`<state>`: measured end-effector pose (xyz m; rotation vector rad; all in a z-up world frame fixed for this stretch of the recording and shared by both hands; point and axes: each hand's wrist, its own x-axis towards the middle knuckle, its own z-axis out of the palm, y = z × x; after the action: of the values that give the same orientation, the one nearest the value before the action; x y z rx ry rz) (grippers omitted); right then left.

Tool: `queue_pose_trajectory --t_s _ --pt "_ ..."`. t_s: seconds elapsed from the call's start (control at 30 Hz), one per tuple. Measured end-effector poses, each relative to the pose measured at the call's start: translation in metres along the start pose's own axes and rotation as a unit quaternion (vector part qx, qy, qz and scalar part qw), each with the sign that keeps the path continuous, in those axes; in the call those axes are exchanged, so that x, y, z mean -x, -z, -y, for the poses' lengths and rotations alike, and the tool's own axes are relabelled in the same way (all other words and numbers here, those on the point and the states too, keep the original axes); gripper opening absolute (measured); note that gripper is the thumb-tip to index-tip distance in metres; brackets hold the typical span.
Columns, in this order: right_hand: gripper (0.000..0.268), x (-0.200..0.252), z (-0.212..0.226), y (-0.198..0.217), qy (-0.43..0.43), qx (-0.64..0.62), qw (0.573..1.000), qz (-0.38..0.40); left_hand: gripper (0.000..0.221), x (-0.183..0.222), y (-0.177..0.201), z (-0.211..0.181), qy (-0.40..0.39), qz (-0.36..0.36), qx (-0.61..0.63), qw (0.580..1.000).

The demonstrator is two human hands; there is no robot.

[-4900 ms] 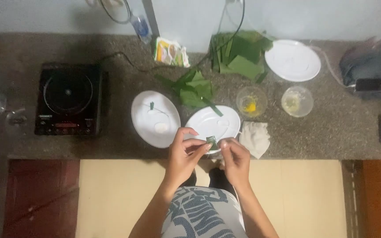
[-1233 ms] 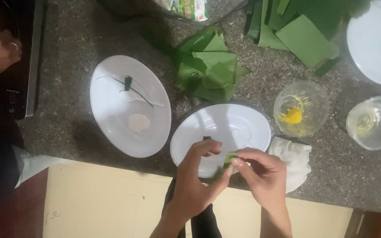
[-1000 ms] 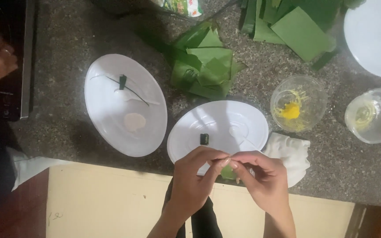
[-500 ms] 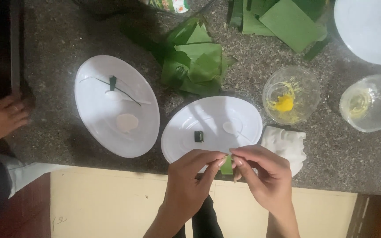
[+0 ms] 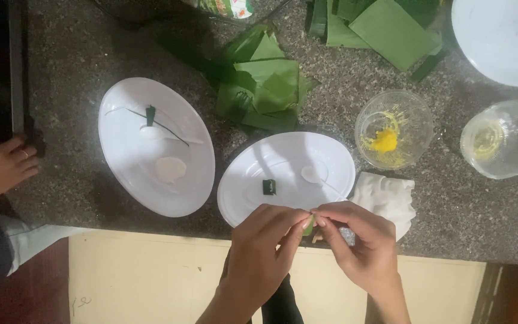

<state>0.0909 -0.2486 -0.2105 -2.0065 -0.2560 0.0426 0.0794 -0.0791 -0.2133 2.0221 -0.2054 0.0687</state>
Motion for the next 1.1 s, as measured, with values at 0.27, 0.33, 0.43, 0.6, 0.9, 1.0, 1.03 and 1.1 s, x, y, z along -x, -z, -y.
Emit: queue_pose_trajectory --t_s 0.27,0.33,0.43,0.6,0.9,1.0,1.03,1.1 --pt "0.009 0.000 -0.001 -0.017 0.085 0.078 0.991 -0.067 0.008 -0.002 -0.013 0.000 -0.066 -0.095 -0.048 0.992" --pt "0.010 -0.001 -0.001 -0.021 0.091 0.080 0.989 -0.079 0.008 -0.003 -0.015 0.000 -0.075 -0.105 -0.056 0.990" --pt "0.009 -0.003 0.002 -0.025 0.093 0.102 0.986 -0.097 0.011 -0.002 -0.017 0.002 -0.101 -0.134 -0.099 0.981" --pt "0.010 0.010 -0.023 -0.024 -0.034 -0.197 0.973 -0.111 0.013 -0.004 -0.002 0.002 0.156 -0.076 0.080 0.982" --pt "0.014 0.079 -0.131 0.059 -0.101 -0.600 0.760 -0.231 0.019 -0.056 0.052 0.055 0.348 -0.279 0.247 0.860" --pt "0.015 0.079 -0.105 0.089 -0.194 -0.567 0.636 -0.487 0.021 -0.084 0.070 0.074 0.301 -0.303 0.195 0.883" --pt "0.015 0.092 -0.114 0.097 -0.194 -0.566 0.636 -0.487 0.021 -0.091 0.072 0.084 0.302 -0.302 0.195 0.883" --pt "0.013 0.117 -0.131 0.113 -0.212 -0.422 0.761 -0.445 0.065 -0.105 0.077 0.101 0.246 -0.279 0.255 0.892"
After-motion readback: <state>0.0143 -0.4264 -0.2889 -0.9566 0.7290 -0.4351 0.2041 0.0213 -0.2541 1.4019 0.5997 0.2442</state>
